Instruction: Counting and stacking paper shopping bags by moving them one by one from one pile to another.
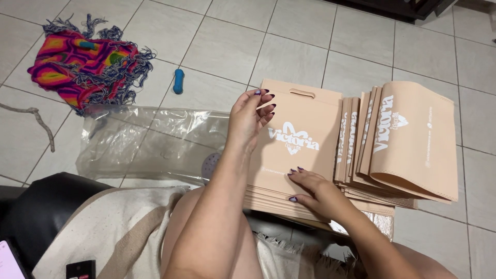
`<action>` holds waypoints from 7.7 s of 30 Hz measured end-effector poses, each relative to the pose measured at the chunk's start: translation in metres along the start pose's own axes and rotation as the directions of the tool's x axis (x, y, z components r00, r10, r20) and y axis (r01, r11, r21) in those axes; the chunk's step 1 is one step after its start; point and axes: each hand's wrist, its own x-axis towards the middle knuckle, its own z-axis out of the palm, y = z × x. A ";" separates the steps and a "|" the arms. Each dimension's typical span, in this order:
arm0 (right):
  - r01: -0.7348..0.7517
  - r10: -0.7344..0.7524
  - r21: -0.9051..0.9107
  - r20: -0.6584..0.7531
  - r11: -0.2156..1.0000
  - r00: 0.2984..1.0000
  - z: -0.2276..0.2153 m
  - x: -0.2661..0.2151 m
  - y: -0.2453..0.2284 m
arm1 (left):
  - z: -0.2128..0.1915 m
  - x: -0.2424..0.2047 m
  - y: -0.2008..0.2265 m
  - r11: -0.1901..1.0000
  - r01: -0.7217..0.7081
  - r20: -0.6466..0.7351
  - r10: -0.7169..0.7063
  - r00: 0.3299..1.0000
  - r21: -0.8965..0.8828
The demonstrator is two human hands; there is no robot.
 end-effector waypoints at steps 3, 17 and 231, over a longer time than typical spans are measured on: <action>-0.002 0.003 0.059 -0.029 0.998 1.000 0.001 -0.001 0.004 | 0.001 -0.002 0.000 1.000 -0.005 0.001 0.005 1.000 -0.006; 0.376 -0.506 -0.349 -0.452 0.858 0.734 -0.035 -0.022 -0.055 | -0.033 0.008 0.052 0.842 -0.498 -0.542 0.324 0.775 -0.209; 0.242 -0.221 -0.247 0.108 0.938 0.969 0.016 0.002 -0.001 | 0.035 -0.044 0.006 0.606 -0.444 0.311 0.318 0.896 0.660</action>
